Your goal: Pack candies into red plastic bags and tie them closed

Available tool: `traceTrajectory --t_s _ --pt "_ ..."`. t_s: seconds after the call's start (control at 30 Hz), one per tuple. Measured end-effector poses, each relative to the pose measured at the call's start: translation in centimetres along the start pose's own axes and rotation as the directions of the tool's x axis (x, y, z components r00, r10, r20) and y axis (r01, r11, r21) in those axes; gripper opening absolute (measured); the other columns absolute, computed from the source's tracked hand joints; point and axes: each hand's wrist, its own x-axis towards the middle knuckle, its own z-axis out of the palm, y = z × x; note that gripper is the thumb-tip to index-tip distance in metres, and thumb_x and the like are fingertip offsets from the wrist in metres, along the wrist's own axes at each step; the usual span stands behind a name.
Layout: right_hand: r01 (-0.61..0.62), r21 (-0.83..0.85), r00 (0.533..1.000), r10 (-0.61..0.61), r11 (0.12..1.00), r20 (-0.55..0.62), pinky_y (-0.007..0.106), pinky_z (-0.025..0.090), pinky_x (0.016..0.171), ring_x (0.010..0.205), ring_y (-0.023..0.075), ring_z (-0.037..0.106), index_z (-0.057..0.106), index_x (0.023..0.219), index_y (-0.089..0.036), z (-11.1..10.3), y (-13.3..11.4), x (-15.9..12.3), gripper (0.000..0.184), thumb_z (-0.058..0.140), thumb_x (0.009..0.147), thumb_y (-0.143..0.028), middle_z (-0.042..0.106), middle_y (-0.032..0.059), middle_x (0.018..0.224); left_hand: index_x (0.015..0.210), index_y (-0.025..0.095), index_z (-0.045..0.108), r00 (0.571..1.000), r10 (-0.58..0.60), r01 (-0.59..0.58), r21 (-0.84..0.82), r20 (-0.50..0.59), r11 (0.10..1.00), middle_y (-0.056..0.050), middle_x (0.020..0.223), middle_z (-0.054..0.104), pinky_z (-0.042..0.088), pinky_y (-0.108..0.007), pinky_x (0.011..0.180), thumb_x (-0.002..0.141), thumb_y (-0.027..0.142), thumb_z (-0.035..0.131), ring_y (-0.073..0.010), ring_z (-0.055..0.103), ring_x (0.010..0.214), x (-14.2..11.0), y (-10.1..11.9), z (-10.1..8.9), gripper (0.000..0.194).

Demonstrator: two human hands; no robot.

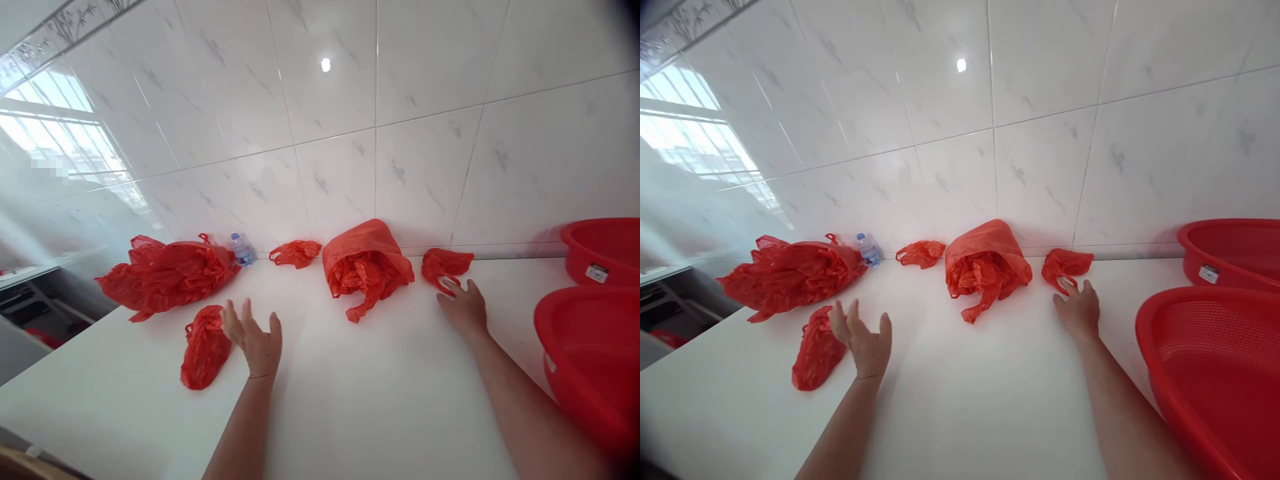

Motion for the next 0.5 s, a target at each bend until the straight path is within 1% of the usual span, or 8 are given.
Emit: traceTrajectory --t_s 0.07,0.13,0.23,0.3,0.37,0.4,0.43,0.5 --pt "0.056 -0.052 0.998 -0.055 0.997 0.011 0.049 0.039 0.093 0.116 0.0349 0.046 0.057 0.122 -0.015 0.0 -0.2 0.3 0.051 0.049 0.075 -0.035 0.050 0.0176 0.124 0.136 0.018 0.034 0.985 0.154 -0.147 -0.090 0.075 0.985 -0.022 0.149 0.019 0.017 -0.062 0.106 0.078 0.022 0.060 -0.0377 0.011 0.140 -1.0 2.5 0.5 0.063" --pt "0.109 -0.072 0.994 -0.109 0.991 0.002 0.046 0.038 0.095 0.116 0.0324 0.046 0.054 0.123 -0.013 -0.1 -0.7 -0.1 0.050 0.049 0.076 -0.029 0.054 0.0168 0.121 0.136 0.021 0.035 0.945 0.299 -0.273 -0.187 0.131 0.944 -0.020 0.150 0.018 0.018 -0.062 0.107 0.078 0.018 0.061 -0.0376 0.013 0.140 -2.1 4.9 0.8 0.064" --pt "0.209 -0.080 0.976 -0.213 0.975 -0.038 0.046 0.036 0.098 0.117 0.0301 0.044 0.052 0.124 -0.014 -0.3 -2.6 -1.8 0.049 0.048 0.076 -0.022 0.053 0.0153 0.123 0.135 0.024 0.039 0.846 0.502 -0.425 -0.343 0.180 0.838 -0.016 0.152 0.020 0.022 -0.058 0.107 0.076 0.016 0.062 -0.0362 0.017 0.139 -3.9 7.9 1.2 0.063" --pt "0.343 -0.040 0.935 -0.345 0.938 -0.079 0.049 0.039 0.095 0.113 0.0313 0.047 0.053 0.122 -0.012 -0.4 -4.7 -3.9 0.045 0.047 0.078 -0.018 0.054 0.0177 0.119 0.134 0.024 0.042 0.763 0.610 -0.492 -0.422 0.211 0.761 -0.016 0.150 0.026 0.026 -0.056 0.107 0.076 0.017 0.062 -0.0352 0.021 0.139 -4.9 9.4 1.5 0.061" --pt "0.421 -0.015 0.903 -0.420 0.907 -0.088 0.046 0.043 0.090 0.105 0.0286 0.050 0.054 0.120 -0.014 -0.8 -7.3 -6.5 0.040 0.044 0.082 -0.018 0.056 0.0153 0.111 0.134 0.022 0.042 0.695 0.671 -0.508 -0.485 0.257 0.712 -0.018 0.146 0.033 0.028 -0.054 0.106 0.077 0.020 0.063 -0.0347 0.025 0.137 -5.6 10.6 2.0 0.061" --pt "0.462 0.003 0.884 -0.460 0.887 -0.083 0.044 0.044 0.089 0.102 0.0269 0.052 0.054 0.119 -0.015 -1.1 -8.6 -8.0 0.037 0.043 0.084 -0.020 0.056 0.0134 0.109 0.136 0.021 0.040 0.677 0.679 -0.487 -0.518 0.285 0.703 -0.020 0.145 0.035 0.030 -0.054 0.105 0.077 0.023 0.063 -0.0347 0.027 0.137 -5.8 11.0 2.3 0.063" --pt "0.528 0.053 0.848 -0.522 0.848 -0.095 0.045 0.044 0.088 0.101 0.0271 0.052 0.053 0.119 -0.015 -1.5 -9.9 -9.5 0.036 0.043 0.086 -0.022 0.056 0.0137 0.108 0.137 0.019 0.038 0.674 0.670 -0.445 -0.553 0.311 0.704 -0.021 0.144 0.036 0.031 -0.053 0.105 0.077 0.024 0.063 -0.0344 0.028 0.136 -5.9 11.4 2.6 0.065" --pt "0.624 0.141 0.782 -0.615 0.769 -0.101 0.044 0.046 0.086 0.098 0.0261 0.053 0.052 0.119 -0.017 -2.4 -12.2 -12.4 0.033 0.042 0.088 -0.023 0.055 0.0133 0.107 0.141 0.017 0.031 0.701 0.612 -0.288 -0.638 0.368 0.714 -0.021 0.143 0.037 0.033 -0.052 0.105 0.079 0.023 0.059 -0.0324 0.032 0.134 -5.8 11.7 3.1 0.068"
